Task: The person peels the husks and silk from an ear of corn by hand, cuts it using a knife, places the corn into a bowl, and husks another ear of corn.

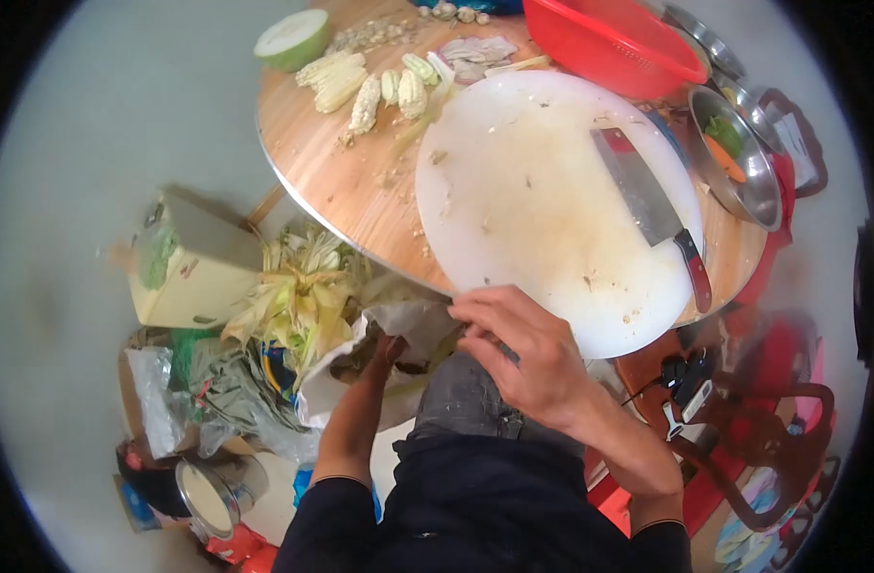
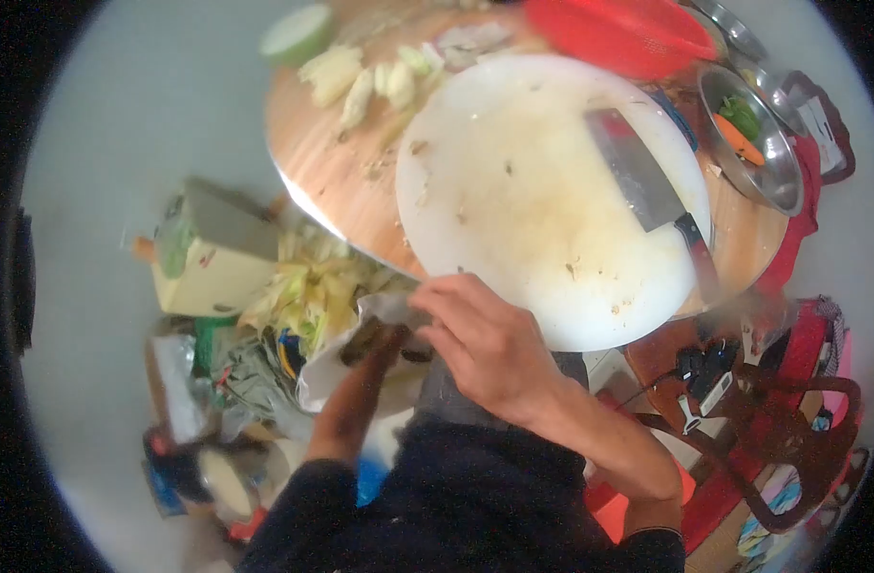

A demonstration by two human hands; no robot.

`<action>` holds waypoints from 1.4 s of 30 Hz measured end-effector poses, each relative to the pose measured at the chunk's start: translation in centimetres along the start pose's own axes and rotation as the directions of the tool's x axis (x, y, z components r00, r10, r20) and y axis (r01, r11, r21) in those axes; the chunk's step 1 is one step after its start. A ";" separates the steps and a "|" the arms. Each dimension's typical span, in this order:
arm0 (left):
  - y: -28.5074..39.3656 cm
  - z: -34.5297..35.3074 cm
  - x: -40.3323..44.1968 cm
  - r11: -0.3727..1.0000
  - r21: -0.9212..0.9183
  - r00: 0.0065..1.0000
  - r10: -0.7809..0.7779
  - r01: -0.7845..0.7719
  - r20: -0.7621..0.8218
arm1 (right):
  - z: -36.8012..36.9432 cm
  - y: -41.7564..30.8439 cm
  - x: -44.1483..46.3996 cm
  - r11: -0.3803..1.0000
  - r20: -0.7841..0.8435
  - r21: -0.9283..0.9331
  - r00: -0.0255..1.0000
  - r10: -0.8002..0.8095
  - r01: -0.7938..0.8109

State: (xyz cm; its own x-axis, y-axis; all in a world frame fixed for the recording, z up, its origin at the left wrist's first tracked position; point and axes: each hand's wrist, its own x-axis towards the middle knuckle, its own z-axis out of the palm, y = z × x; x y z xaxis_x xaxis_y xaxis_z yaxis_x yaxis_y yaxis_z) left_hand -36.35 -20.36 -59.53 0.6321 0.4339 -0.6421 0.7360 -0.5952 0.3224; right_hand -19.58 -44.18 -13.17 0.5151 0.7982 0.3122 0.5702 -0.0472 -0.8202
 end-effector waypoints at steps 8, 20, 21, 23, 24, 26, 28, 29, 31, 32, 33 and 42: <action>3.5 -3.5 0.2 0.922 0.379 0.979 -0.001 -0.078 0.203 | -3.2 -0.2 -1.1 0.999 -0.105 -0.035 0.994 -0.037 0.034; 3.3 -5.6 -0.1 0.824 0.551 0.963 -0.026 -0.131 0.268 | -7.4 2.9 -0.1 0.991 -0.153 -0.063 0.983 0.105 -0.116; 3.0 -5.6 -0.3 0.822 0.555 0.962 -0.028 -0.132 0.271 | -7.6 3.2 0.1 0.989 -0.158 -0.049 0.979 0.129 -0.138; 2.9 -5.5 -0.4 0.809 0.572 0.959 -0.038 -0.135 0.280 | -7.6 3.9 0.3 0.987 -0.170 -0.046 0.975 0.141 -0.151; 2.8 -5.5 -0.4 0.805 0.577 0.958 -0.041 -0.136 0.284 | -7.7 4.3 0.4 0.986 -0.179 -0.039 0.972 0.150 -0.160; 2.8 -5.6 -0.7 0.799 0.585 0.956 -0.047 -0.138 0.290 | -7.9 4.8 0.5 0.984 -0.167 -0.040 0.972 0.166 -0.174; 2.7 -5.8 -0.9 0.795 0.590 0.954 -0.052 -0.139 0.295 | -8.1 5.3 0.8 0.982 -0.152 -0.040 0.972 0.178 -0.186; 2.6 -5.7 -1.0 0.793 0.593 0.954 -0.055 -0.138 0.295 | -8.1 5.4 1.0 0.982 -0.161 -0.021 0.970 0.184 -0.190; 2.6 -5.8 -1.2 0.795 0.590 0.953 -0.051 -0.142 0.299 | -8.1 5.7 1.2 0.981 -0.168 0.005 0.967 0.192 -0.194; 2.6 -5.8 -1.4 0.789 0.597 0.952 -0.053 -0.146 0.302 | -8.1 5.8 1.3 0.982 -0.178 0.019 0.966 0.188 -0.188; 2.4 -5.9 -1.5 0.788 0.599 0.952 -0.057 -0.141 0.299 | -8.1 5.9 1.4 0.983 -0.189 0.030 0.965 0.183 -0.181; 2.2 -5.8 -2.0 0.778 0.608 0.950 -0.048 -0.159 0.310 | -8.1 6.1 0.5 0.972 -0.134 0.050 0.962 0.236 -0.232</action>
State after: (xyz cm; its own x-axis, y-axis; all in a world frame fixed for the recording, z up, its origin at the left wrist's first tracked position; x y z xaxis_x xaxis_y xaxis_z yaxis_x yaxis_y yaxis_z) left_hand -34.55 -18.62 -53.47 0.4899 0.2309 -0.8407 0.3246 -0.9433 -0.0699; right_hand -10.67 -48.92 -14.10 0.7165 0.6763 0.1711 0.4028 -0.2009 -0.8930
